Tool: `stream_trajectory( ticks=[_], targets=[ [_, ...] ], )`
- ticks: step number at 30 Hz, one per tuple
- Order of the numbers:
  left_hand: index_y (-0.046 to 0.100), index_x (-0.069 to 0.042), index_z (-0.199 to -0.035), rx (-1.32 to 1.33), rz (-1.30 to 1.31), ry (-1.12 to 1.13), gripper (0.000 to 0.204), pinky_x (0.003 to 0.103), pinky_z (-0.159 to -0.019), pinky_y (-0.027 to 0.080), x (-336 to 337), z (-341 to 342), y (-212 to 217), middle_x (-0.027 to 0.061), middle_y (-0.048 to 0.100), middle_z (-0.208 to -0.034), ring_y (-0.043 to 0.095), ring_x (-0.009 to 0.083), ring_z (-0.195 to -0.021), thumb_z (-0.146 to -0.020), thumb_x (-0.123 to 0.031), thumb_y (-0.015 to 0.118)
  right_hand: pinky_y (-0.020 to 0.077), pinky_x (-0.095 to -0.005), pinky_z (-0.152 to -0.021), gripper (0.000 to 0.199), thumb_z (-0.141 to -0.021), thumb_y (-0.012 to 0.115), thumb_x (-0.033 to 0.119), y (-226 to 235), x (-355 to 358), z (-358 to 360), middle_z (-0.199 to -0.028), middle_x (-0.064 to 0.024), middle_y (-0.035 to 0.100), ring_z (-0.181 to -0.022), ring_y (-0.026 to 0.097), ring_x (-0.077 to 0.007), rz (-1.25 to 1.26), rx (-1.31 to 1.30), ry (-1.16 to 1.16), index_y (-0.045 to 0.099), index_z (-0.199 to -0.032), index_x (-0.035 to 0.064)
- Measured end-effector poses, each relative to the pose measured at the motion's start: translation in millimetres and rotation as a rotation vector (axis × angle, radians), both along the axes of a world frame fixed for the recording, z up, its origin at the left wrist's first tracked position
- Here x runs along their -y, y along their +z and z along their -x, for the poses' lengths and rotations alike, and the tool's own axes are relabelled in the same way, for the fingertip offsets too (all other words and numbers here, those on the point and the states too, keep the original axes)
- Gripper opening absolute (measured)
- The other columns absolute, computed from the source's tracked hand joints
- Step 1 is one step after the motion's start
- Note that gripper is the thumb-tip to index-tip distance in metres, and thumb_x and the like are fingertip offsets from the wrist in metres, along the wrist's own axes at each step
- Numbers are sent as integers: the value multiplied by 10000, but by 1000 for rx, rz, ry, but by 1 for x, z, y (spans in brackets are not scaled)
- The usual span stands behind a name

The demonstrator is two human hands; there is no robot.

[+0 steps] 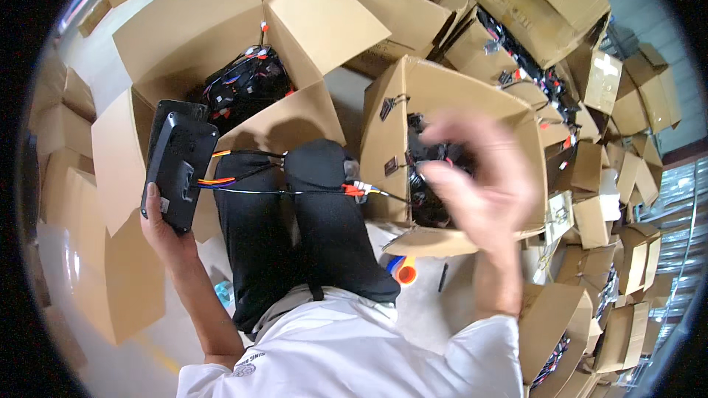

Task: The person sorts and inspects electronic display units and cable harnesses by hand, taking them from open cardboard boxes.

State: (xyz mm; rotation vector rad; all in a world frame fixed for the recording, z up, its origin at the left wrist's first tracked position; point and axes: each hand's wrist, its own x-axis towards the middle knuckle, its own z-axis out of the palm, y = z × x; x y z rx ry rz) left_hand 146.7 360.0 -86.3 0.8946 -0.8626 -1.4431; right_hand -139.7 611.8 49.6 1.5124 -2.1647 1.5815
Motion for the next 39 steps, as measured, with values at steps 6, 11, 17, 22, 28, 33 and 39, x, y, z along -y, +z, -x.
stream_trajectory(
  ticks=[6, 11, 17, 22, 28, 33, 39],
  targets=[
    [587, 76, -1204, -65, -12, -79, 435, 308, -801, 558, 0, 2, 1, 144, 670, -1085, 677, 193, -931, -924, -242, 689, 517, -450, -947, 736, -830, 726, 450, 63, -11, 14, -1105, -178, 661, -1011, 643, -307, 348, -282, -127, 507, -1366, -4],
    [576, 70, -1226, 16, 58, -13, 462, 345, -802, 599, 0, 18, 2, 161, 663, -1140, 690, 228, -970, -932, -274, 668, 516, -452, -942, 653, -842, 709, 415, 58, -20, 18, -1083, -180, 664, -1006, 641, -306, 442, -359, -65, 533, -1308, -8],
    [567, 58, -1242, 64, 110, -160, 534, 400, -879, 559, -20, 26, 29, 183, 646, -1171, 659, 267, -1078, -868, -312, 659, 515, -453, -937, 557, -857, 688, 374, 57, -45, 41, -1056, -182, 666, -1001, 640, -304, 702, -426, -197, 565, -1239, -12],
    [588, 68, -1201, 78, -3, -28, 481, 397, -855, 547, -25, 21, -14, 136, 661, -1076, 659, 234, -927, -875, -266, 707, 514, -455, -932, 479, -870, 671, 340, 50, -82, 30, -1034, -184, 669, -996, 638, -303, 839, -286, -297, 591, -1181, -16],
    [567, 55, -1245, 39, 87, -90, 482, 371, -824, 588, -27, 28, 22, 158, 667, -1115, 692, 247, -966, -920, -288, 666, 513, -456, -926, 392, -885, 650, 298, 44, -101, 37, -1008, -186, 671, -990, 636, -302, 637, -407, -293, 623, -1112, -20],
    [545, 60, -1265, 20, 17, -121, 515, 335, -820, 579, -4, 23, 16, 150, 657, -1118, 679, 220, -981, -915, -293, 677, 512, -458, -922, 328, -897, 633, 264, 48, -82, 22, -985, -188, 674, -986, 635, -300, 466, -309, -305, 650, -1054, -23],
    [519, 69, -1264, -50, 21, -125, 536, 319, -856, 553, -14, 36, 12, 144, 634, -1105, 659, 207, -995, -904, -290, 692, 511, -460, -916, 270, -912, 612, 223, 49, 9, -10, -959, -190, 677, -980, 633, -299, 365, -308, -345, 681, -985, -27]
  ],
)
